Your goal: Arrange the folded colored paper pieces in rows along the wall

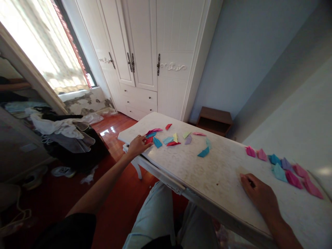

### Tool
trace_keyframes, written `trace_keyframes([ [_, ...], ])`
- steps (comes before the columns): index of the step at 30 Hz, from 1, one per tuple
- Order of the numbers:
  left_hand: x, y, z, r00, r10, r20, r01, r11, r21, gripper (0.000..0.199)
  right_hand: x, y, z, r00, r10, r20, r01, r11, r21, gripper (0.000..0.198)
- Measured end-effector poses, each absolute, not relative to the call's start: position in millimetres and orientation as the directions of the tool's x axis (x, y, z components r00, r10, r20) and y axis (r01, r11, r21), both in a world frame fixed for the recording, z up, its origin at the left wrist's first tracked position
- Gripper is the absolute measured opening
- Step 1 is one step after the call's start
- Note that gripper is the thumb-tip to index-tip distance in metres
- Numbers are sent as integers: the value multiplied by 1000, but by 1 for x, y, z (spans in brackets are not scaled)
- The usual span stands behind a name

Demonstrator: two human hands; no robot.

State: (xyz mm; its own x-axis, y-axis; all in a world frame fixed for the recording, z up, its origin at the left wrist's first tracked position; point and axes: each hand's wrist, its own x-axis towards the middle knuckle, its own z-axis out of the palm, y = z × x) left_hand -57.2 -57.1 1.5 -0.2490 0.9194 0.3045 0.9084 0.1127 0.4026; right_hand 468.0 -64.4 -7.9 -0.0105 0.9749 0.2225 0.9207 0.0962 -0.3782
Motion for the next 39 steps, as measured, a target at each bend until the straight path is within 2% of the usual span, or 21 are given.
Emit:
trace_keyframes([
  [3,-54,-55,2,-276,922,273,902,150,406,35,467,-66,-6,-10,973,229,917,101,-386,44],
  [6,-52,-57,3,-305,922,239,856,155,493,28,467,-67,-5,-8,973,231,916,100,-389,43],
  [11,-46,-80,9,-395,874,282,757,136,639,23,468,-67,-8,-5,972,237,918,99,-385,42],
  [16,-31,-104,21,-422,881,213,481,18,876,31,468,-66,-7,-5,977,211,921,87,-380,43],
  [20,3,-111,39,-312,935,171,204,-110,973,40,467,-67,-7,-16,975,222,915,104,-390,43],
  [26,100,-108,59,-135,982,129,-13,-132,991,48,464,-69,-9,-46,955,293,887,174,-427,42],
  [31,204,-94,61,115,992,59,-184,-37,982,48,461,-69,-9,-18,940,339,875,179,-450,40],
  [35,283,-72,60,290,956,38,-262,41,964,43,458,-73,-8,-13,943,333,856,183,-484,31],
  [39,345,-40,59,371,926,-73,-263,180,948,37,457,-76,-6,10,956,293,858,142,-494,22],
])
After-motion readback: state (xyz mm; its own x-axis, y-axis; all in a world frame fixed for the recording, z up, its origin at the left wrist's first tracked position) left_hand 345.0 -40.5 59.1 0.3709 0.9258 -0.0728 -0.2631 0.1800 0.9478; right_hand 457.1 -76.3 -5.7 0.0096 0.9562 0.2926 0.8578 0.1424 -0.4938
